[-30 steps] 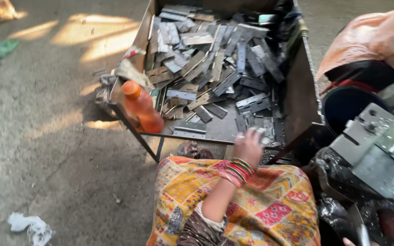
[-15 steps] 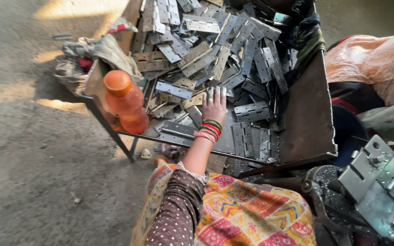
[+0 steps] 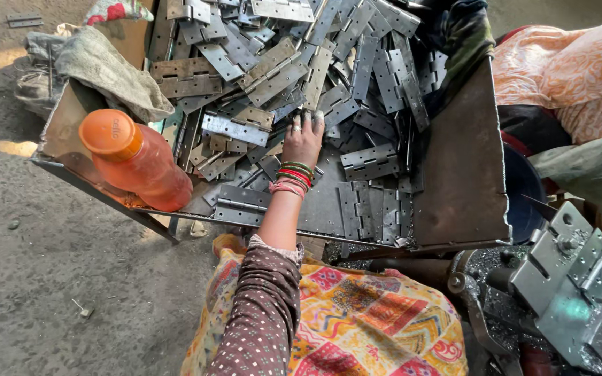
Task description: The person repeatedly picks metal hinge pieces from a metal bin, places them into a manual punching machine, and operates the lever to process each piece. After each cycle, the processed hinge is returned to the bin. The task continues in a repetitive loop throughout the clip.
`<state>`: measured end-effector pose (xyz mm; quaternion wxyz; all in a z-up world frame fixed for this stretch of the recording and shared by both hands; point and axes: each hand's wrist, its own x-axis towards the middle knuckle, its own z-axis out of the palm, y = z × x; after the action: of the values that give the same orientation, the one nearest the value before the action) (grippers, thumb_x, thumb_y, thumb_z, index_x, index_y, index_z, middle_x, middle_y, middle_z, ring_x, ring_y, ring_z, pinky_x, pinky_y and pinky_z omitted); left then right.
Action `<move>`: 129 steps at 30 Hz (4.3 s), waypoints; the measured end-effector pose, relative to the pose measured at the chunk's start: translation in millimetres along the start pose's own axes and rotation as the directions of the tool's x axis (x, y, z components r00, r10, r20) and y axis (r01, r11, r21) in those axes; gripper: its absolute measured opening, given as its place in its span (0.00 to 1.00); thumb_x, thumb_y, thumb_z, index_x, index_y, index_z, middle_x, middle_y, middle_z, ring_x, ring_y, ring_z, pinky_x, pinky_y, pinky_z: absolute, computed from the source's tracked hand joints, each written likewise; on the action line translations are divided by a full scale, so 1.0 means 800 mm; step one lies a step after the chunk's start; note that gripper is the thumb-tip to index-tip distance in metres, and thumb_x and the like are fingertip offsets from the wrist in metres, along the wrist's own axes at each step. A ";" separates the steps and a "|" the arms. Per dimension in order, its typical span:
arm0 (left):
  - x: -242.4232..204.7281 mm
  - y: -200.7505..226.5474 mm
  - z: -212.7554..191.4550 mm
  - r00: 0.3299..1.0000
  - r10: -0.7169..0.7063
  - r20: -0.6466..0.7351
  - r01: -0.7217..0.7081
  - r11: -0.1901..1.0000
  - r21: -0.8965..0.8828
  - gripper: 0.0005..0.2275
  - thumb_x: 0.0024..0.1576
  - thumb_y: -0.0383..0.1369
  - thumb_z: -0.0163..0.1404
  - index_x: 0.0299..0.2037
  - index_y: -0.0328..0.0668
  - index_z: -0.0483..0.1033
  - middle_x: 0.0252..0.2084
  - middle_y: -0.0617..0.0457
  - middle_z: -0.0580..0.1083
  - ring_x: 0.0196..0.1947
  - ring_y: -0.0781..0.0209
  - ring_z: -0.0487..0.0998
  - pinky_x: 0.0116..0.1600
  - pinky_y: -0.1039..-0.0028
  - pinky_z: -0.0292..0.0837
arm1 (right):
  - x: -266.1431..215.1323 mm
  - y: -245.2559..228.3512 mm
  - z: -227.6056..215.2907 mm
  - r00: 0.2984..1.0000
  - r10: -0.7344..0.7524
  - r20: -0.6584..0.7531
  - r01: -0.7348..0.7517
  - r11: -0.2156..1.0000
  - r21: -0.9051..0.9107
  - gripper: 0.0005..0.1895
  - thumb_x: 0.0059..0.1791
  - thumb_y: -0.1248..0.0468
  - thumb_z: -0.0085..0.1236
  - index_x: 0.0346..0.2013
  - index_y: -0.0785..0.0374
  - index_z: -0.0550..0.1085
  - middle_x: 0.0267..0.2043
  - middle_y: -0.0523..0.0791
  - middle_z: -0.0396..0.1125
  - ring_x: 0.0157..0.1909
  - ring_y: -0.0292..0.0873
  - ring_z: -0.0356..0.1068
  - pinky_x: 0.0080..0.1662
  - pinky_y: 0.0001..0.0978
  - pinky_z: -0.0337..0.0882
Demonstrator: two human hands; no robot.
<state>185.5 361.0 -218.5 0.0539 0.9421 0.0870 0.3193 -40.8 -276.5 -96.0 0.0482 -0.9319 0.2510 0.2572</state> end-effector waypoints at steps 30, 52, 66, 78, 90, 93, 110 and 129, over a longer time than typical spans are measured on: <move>-0.144 0.284 -0.333 0.589 0.401 0.701 0.797 -0.429 -0.425 0.19 0.60 0.26 0.52 0.62 0.42 0.67 0.48 0.49 0.76 0.43 0.60 0.80 0.44 0.65 0.81 | -0.153 0.047 0.099 0.990 -0.029 -0.137 0.039 0.997 0.067 0.33 0.46 0.34 0.54 0.46 0.59 0.70 0.36 0.58 0.77 0.43 0.64 0.78 0.46 0.55 0.76; -0.154 0.509 -0.355 0.783 0.606 0.140 -0.456 0.713 -0.532 0.17 0.58 0.39 0.49 0.52 0.37 0.78 0.62 0.43 0.73 0.67 0.47 0.69 0.78 0.51 0.44 | -0.189 0.017 0.077 0.974 -0.095 -0.204 0.132 0.975 0.176 0.32 0.45 0.36 0.58 0.42 0.61 0.69 0.33 0.58 0.75 0.41 0.63 0.76 0.44 0.56 0.75; -0.153 0.531 -0.337 0.812 0.574 0.101 -0.500 0.775 -0.385 0.15 0.59 0.33 0.42 0.48 0.34 0.78 0.59 0.42 0.73 0.68 0.47 0.69 0.77 0.51 0.44 | -0.166 0.026 0.177 0.964 -0.006 -0.267 0.094 0.943 0.318 0.31 0.45 0.41 0.58 0.54 0.57 0.70 0.34 0.60 0.75 0.40 0.65 0.76 0.44 0.56 0.75; -0.157 0.527 -0.333 0.788 0.590 0.179 -0.470 0.763 -0.445 0.13 0.61 0.32 0.42 0.47 0.36 0.78 0.59 0.43 0.73 0.67 0.48 0.69 0.78 0.51 0.46 | -0.131 0.040 0.145 0.979 -0.115 -0.171 0.159 0.950 0.268 0.34 0.42 0.36 0.62 0.44 0.62 0.71 0.36 0.57 0.75 0.41 0.61 0.77 0.46 0.51 0.76; -0.146 0.525 -0.342 0.779 0.614 0.128 -0.510 0.739 -0.439 0.15 0.56 0.32 0.44 0.48 0.33 0.79 0.60 0.42 0.73 0.66 0.47 0.69 0.76 0.49 0.45 | -0.116 0.051 0.190 0.985 -0.101 -0.138 0.139 0.945 0.296 0.37 0.43 0.37 0.61 0.49 0.64 0.67 0.34 0.58 0.75 0.36 0.62 0.78 0.41 0.53 0.77; -0.141 0.540 -0.328 0.756 0.614 0.228 -0.516 0.773 -0.368 0.14 0.57 0.32 0.44 0.45 0.34 0.79 0.61 0.40 0.72 0.67 0.45 0.68 0.77 0.49 0.42 | -0.113 0.051 0.158 0.969 -0.158 -0.191 0.200 0.953 0.227 0.35 0.43 0.35 0.63 0.43 0.64 0.70 0.34 0.58 0.75 0.37 0.62 0.76 0.41 0.53 0.75; -0.114 0.559 -0.323 0.708 0.601 0.371 -0.475 0.794 -0.379 0.14 0.60 0.34 0.42 0.45 0.40 0.80 0.66 0.42 0.68 0.70 0.48 0.62 0.79 0.51 0.37 | -0.126 0.048 0.138 0.972 -0.146 -0.184 0.185 0.958 0.218 0.36 0.43 0.33 0.61 0.45 0.61 0.70 0.34 0.58 0.76 0.38 0.61 0.77 0.42 0.52 0.76; -0.085 0.579 -0.287 0.749 0.588 0.307 -0.439 0.786 -0.435 0.14 0.56 0.32 0.44 0.46 0.43 0.82 0.69 0.47 0.67 0.74 0.50 0.58 0.77 0.51 0.35 | -0.118 0.058 0.163 0.978 -0.158 -0.140 0.192 0.942 0.274 0.37 0.43 0.32 0.60 0.43 0.63 0.70 0.33 0.57 0.75 0.37 0.61 0.78 0.41 0.51 0.77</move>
<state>51.7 -95.5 -4.5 0.1399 0.9511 -0.2492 0.1175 -193.0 -246.9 -159.6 0.1904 -0.9471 0.2041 0.1585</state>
